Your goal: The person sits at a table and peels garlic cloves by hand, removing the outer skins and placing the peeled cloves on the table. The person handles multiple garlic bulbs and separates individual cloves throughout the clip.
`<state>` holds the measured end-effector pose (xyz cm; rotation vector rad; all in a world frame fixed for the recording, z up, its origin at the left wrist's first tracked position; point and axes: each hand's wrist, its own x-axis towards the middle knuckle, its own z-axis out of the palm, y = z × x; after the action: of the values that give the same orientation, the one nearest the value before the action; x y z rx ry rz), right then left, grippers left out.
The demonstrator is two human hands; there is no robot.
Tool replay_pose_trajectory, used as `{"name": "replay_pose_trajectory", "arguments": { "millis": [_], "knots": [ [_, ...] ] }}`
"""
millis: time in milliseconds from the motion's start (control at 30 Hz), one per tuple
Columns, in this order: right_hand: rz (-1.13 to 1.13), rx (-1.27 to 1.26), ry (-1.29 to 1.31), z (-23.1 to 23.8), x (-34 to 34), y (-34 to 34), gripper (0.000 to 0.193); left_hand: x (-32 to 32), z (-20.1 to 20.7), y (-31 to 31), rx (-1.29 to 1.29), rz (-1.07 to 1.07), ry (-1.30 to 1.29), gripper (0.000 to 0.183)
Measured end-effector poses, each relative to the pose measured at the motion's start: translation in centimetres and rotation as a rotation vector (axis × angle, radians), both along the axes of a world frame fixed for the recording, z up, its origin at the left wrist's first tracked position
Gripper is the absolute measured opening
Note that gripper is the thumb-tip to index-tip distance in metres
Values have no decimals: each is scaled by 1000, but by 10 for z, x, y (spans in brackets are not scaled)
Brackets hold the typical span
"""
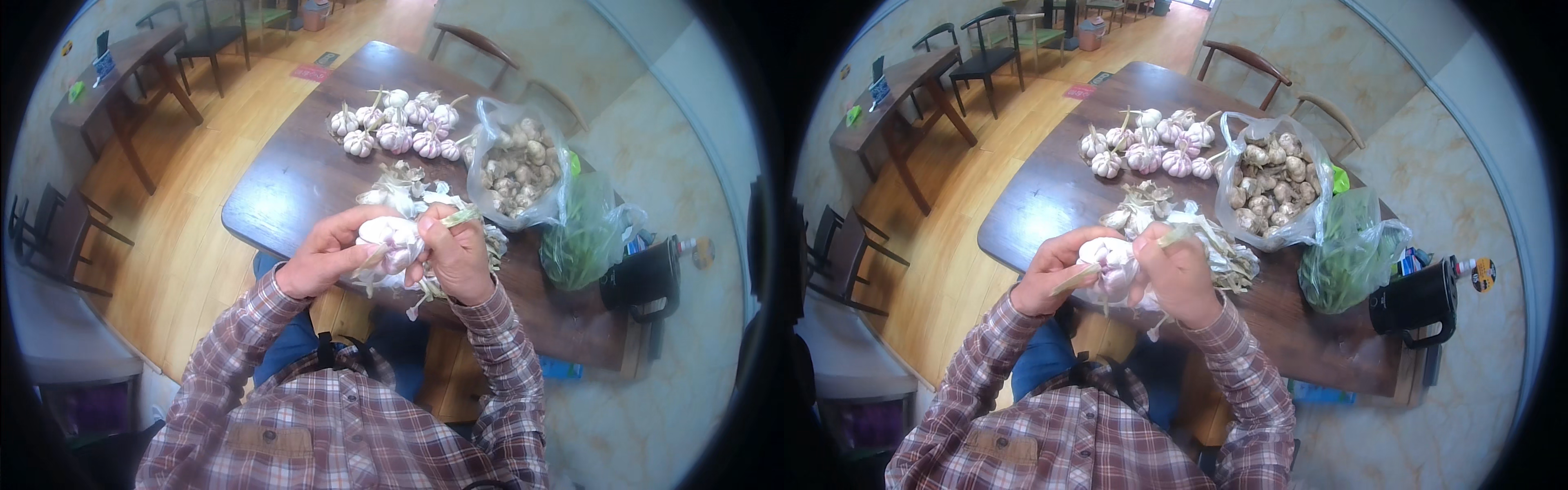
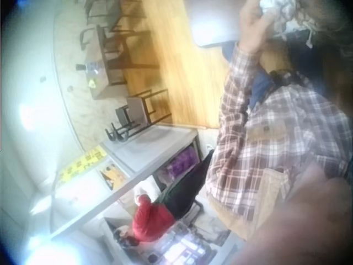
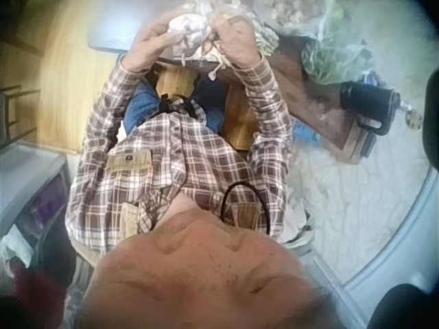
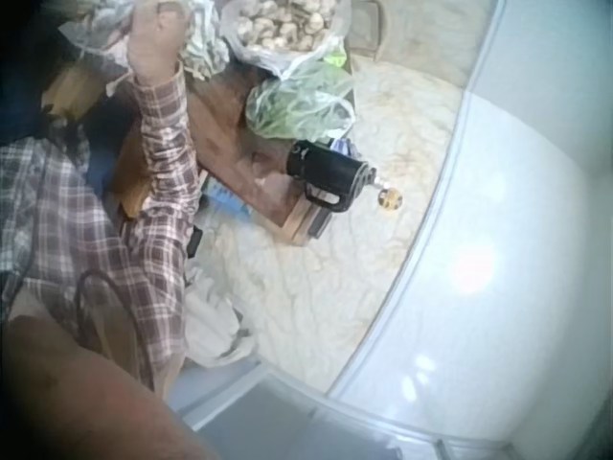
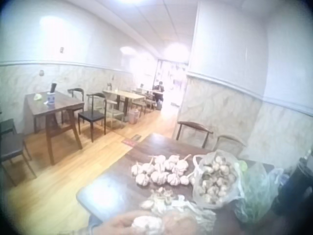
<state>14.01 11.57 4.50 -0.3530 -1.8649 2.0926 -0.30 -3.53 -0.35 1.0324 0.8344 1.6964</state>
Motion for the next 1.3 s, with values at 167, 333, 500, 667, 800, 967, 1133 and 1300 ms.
{"name": "replay_pose_trajectory", "arguments": {
  "millis": [167,333,500,667,800,967,1133,1300],
  "knots": [
    [-109,1,13,-6,2,11,24,3,7,-3,-1,145,-7,65],
    [-322,97,79,-19,16,62,29,-28,8,-20,-19,195,-54,75],
    [-183,430,-243,-25,4,76,17,-23,-5,-4,50,247,151,54],
    [-387,1064,-282,-5,16,63,27,-20,-1,3,84,302,419,46],
    [-340,1096,-11,13,18,21,34,-4,8,4,18,329,387,42],
    [-119,1099,171,18,13,-8,29,0,12,4,-30,331,525,38],
    [-72,1101,143,12,16,-6,24,-2,19,0,-45,359,699,38],
    [-124,1056,137,-5,13,7,23,4,11,1,-77,198,74,38]
  ]
}}
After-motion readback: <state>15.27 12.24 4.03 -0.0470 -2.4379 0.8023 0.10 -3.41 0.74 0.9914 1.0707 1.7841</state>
